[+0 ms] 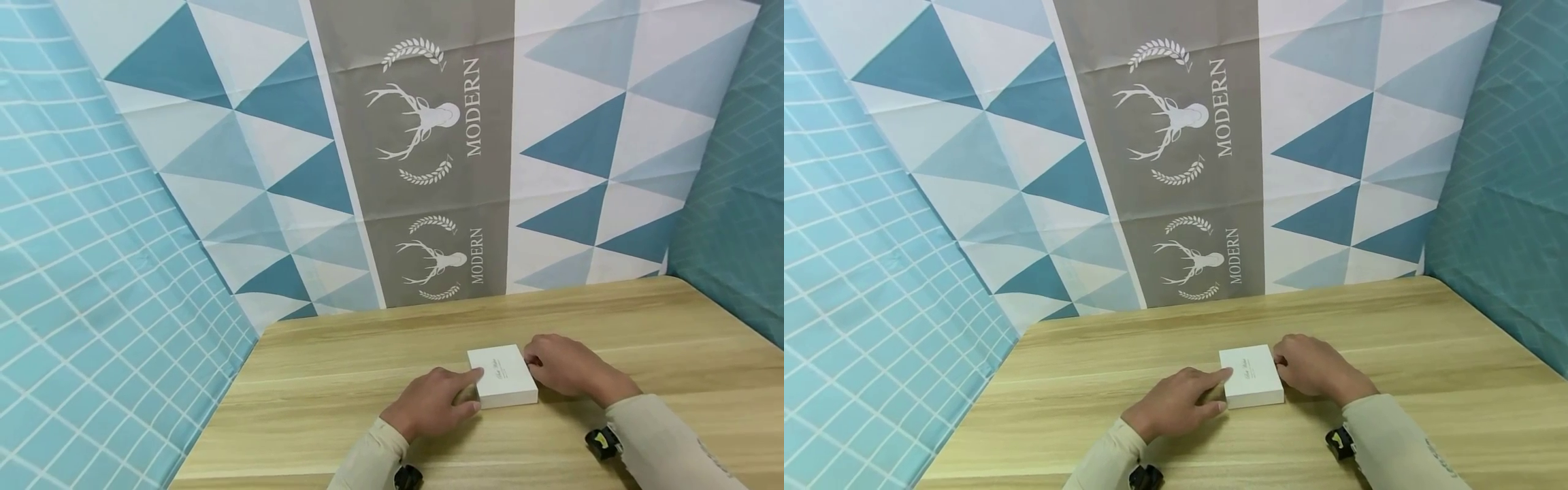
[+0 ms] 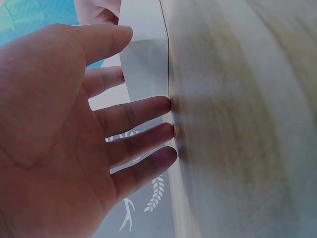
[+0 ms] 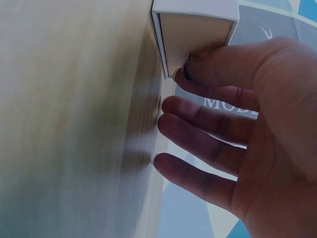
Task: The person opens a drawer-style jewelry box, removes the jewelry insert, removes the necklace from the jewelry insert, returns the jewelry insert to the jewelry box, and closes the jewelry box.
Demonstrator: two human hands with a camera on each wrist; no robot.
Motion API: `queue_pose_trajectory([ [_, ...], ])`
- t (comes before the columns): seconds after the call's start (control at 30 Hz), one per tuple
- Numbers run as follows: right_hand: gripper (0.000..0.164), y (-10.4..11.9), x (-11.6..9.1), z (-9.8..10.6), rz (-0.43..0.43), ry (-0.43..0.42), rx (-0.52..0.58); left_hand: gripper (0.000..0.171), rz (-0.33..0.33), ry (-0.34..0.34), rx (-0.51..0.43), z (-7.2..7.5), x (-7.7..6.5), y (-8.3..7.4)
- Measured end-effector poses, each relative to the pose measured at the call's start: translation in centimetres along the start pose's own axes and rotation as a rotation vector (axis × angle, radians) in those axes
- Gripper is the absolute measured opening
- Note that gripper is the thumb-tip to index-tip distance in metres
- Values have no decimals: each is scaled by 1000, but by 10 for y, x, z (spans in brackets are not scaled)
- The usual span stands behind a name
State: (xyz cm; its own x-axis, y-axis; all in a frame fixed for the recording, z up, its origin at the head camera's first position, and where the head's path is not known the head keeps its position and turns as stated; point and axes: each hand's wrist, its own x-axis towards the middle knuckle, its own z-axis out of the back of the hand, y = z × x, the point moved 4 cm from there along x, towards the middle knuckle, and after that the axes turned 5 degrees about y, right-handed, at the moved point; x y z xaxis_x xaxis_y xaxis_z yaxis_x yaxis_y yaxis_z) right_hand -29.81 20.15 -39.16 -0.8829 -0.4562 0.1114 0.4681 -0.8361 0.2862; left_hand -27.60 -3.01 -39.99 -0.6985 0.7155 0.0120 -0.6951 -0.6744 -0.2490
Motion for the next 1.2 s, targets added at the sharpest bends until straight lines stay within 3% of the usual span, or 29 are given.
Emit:
queue_pose_trajectory([
  [0.83,30,-7,0,-4,-37,20,25,54,16,-1,16,-3,-4,0],
  [1.2,25,-12,-2,2,-52,34,49,54,28,12,27,-2,2,-1],
])
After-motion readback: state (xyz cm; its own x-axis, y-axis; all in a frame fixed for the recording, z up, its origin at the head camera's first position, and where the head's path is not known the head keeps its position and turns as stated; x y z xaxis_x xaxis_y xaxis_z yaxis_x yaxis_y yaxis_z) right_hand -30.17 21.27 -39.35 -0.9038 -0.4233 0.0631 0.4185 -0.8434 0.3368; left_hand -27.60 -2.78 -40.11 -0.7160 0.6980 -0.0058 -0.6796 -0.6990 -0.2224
